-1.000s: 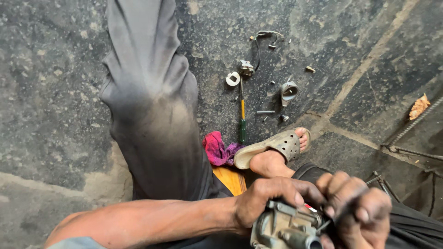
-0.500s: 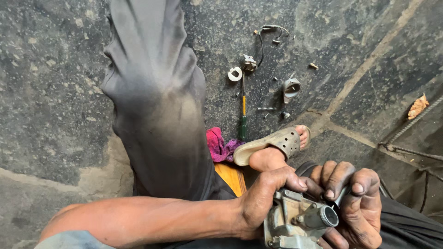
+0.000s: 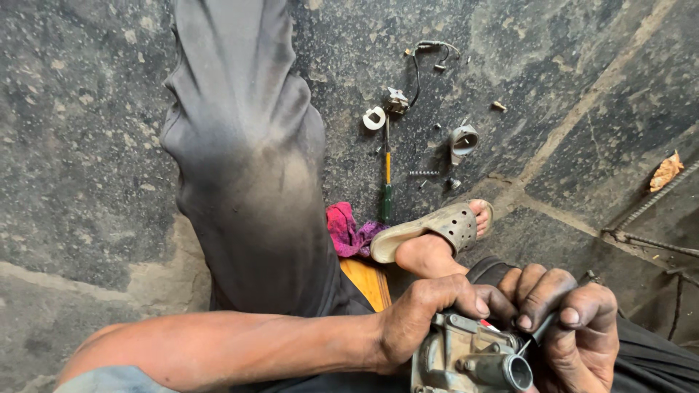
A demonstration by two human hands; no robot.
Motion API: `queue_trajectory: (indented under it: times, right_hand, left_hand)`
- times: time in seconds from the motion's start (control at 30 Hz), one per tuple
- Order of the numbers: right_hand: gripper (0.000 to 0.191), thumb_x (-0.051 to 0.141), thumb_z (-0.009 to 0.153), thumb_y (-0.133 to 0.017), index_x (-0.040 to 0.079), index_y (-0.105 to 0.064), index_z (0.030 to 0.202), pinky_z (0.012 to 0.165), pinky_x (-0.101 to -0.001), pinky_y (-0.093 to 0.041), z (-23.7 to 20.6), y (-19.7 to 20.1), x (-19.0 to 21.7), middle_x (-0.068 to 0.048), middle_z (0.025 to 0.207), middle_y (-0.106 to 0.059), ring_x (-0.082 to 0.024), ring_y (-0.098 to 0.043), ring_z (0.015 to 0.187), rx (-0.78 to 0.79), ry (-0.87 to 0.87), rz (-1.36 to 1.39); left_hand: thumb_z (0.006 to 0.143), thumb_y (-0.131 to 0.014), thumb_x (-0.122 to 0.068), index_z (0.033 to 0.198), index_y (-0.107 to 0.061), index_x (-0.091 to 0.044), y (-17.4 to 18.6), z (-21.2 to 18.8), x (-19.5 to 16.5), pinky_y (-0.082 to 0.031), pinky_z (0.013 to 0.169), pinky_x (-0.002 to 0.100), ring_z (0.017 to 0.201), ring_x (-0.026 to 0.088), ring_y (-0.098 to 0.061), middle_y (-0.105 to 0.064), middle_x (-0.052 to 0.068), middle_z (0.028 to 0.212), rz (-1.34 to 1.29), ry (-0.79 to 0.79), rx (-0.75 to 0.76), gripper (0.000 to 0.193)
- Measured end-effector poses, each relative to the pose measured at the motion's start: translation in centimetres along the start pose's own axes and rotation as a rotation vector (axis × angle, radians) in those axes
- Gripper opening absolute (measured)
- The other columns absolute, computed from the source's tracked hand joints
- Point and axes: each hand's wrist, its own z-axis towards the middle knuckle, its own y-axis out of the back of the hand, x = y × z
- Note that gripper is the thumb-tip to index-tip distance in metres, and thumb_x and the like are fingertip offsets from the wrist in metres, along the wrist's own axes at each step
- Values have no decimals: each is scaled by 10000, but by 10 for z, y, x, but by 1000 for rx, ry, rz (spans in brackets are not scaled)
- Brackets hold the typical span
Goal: The person sits on a tiled floor and works on a disassembled carburetor. They use a screwdriver to manipulate internal components and handle various small metal parts scattered on the ground.
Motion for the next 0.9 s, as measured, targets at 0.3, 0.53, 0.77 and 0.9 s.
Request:
queue_trajectory:
  times: [0.3, 0.53, 0.77, 0.9]
  right_hand:
    - [88, 90, 1086, -643, 96, -561, 1054, 715, -331, -368, -7, 16, 4, -125, 798, -593, -146, -427, 742, 25, -22, 37]
    - [114, 108, 1096, -651, 100, -537, 1091, 739, -350, -395, -3, 1, 12, -117, 789, -592, -156, -462, 761, 12, 17, -78]
    - [177, 205, 1024, -632, 142, -487, 1104, 746, -448, -555, -30, 88, 27, -82, 848, -617, -172, -579, 750, 201, 241, -644]
    - [139, 174, 999, -624, 57, -647, 1070, 701, -468, -587, 7, 117, 57, -125, 911, -667, -225, -621, 748, 387, 142, -446]
  left_hand:
    - [981, -491, -233, 1144, -600, 11, 8, 5, 3, -436, 1027, 290, 1096, 144, -564, -604, 76, 1110, 102, -46, 78, 313]
    - [1000, -481, -211, 1226, -568, 62, 7, 3, 3, -435, 1011, 305, 1080, 164, -558, -594, 108, 1099, 157, -24, 89, 365]
    - [1016, -454, -196, 1294, -508, 102, -2, -1, -8, -454, 1076, 332, 1105, 222, -591, -629, 212, 1202, 301, -153, 191, 411]
    - [1024, -466, -187, 1382, -390, 103, 0, -7, -17, -483, 1098, 396, 1129, 311, -650, -619, 345, 1203, 160, -142, 258, 466]
